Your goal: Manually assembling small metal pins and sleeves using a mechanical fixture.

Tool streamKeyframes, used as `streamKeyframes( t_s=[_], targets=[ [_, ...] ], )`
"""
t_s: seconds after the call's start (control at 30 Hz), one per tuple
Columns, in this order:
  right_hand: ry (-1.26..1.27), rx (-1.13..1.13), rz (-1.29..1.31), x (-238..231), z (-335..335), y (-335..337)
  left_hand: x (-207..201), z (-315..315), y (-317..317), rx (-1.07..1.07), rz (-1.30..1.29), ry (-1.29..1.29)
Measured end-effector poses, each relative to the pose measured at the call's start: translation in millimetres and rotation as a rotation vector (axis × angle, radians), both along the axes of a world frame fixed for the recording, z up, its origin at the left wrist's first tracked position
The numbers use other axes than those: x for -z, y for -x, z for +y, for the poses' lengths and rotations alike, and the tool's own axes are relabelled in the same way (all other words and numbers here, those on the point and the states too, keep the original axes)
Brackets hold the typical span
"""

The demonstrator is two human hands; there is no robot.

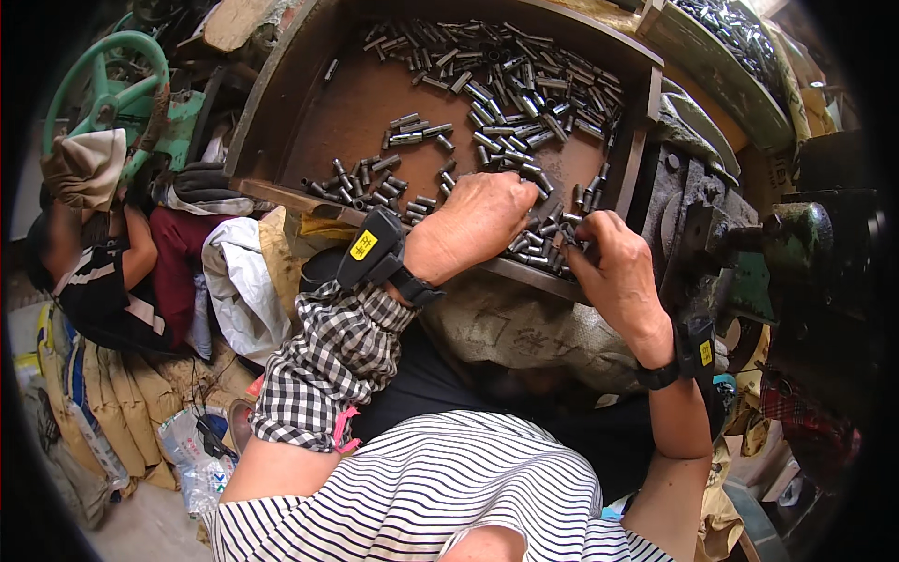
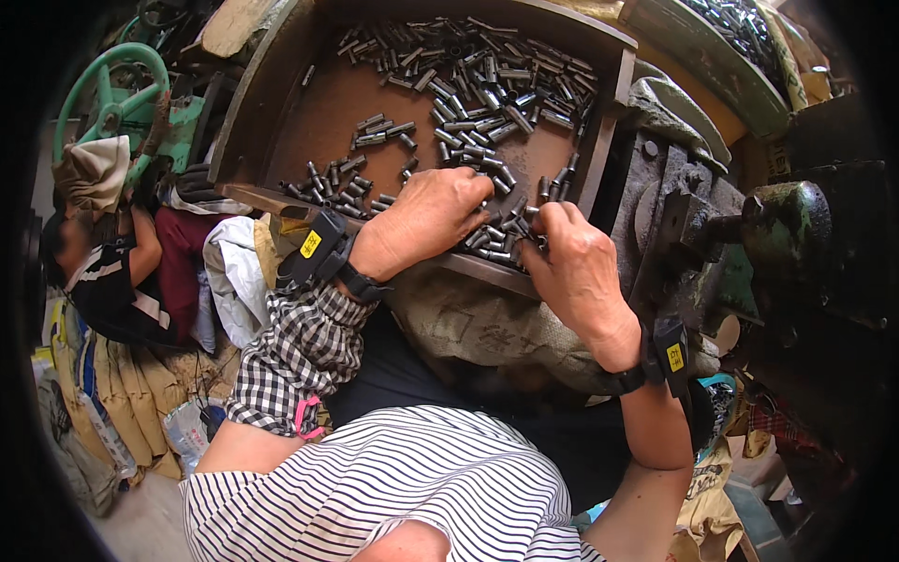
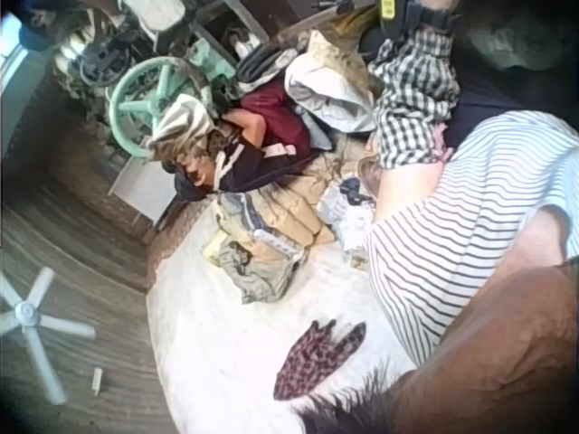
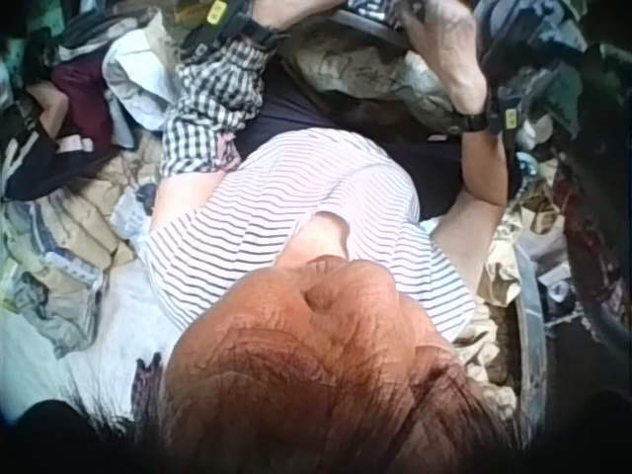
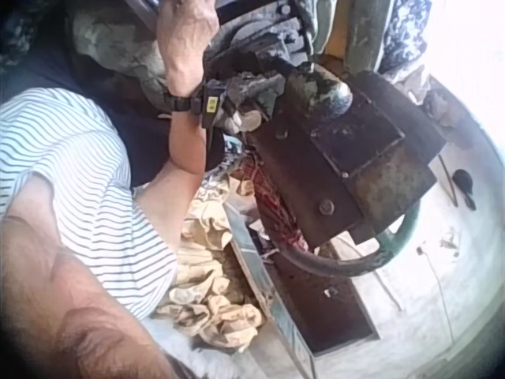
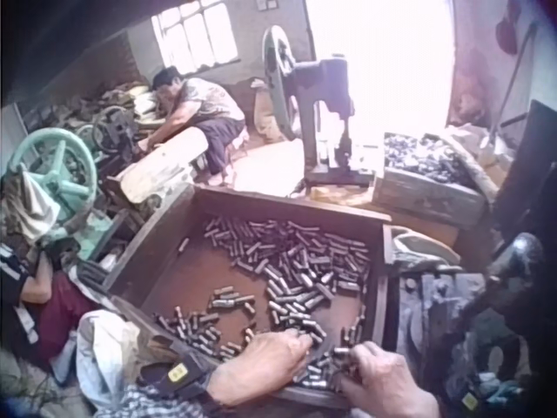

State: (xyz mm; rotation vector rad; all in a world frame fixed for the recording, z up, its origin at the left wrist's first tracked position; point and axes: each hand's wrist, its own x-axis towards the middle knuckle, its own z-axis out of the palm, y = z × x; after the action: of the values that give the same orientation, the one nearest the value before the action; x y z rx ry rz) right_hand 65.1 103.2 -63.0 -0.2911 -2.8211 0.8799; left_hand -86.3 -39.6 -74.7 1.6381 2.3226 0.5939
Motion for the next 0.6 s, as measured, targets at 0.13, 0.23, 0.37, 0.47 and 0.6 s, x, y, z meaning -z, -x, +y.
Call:
streamKeyframes(
  t_s=[0.13,0.23,0.37,0.47,0.6],
  targets=[
    [0.185,0.049,0.148,5.2,3.1,-5.0,-3.5,0.8,1.6,-0.055,0.103,0.056],
    [0.217,0.05,0.178,4.0,4.4,-4.3,-6.1,-1.4,2.6,-0.035,0.119,0.066],
    [0.216,0.046,0.176,4.5,6.5,-4.9,-2.5,-3.7,2.3,-0.037,0.268,0.161],
    [0.257,0.046,0.168,3.7,3.6,-4.7,0.1,-2.1,-0.5,-0.019,0.343,0.146],
    [0.271,0.045,0.209,6.3,1.2,-5.2,-0.4,-3.6,0.9,0.027,0.392,0.161]
  ],
)
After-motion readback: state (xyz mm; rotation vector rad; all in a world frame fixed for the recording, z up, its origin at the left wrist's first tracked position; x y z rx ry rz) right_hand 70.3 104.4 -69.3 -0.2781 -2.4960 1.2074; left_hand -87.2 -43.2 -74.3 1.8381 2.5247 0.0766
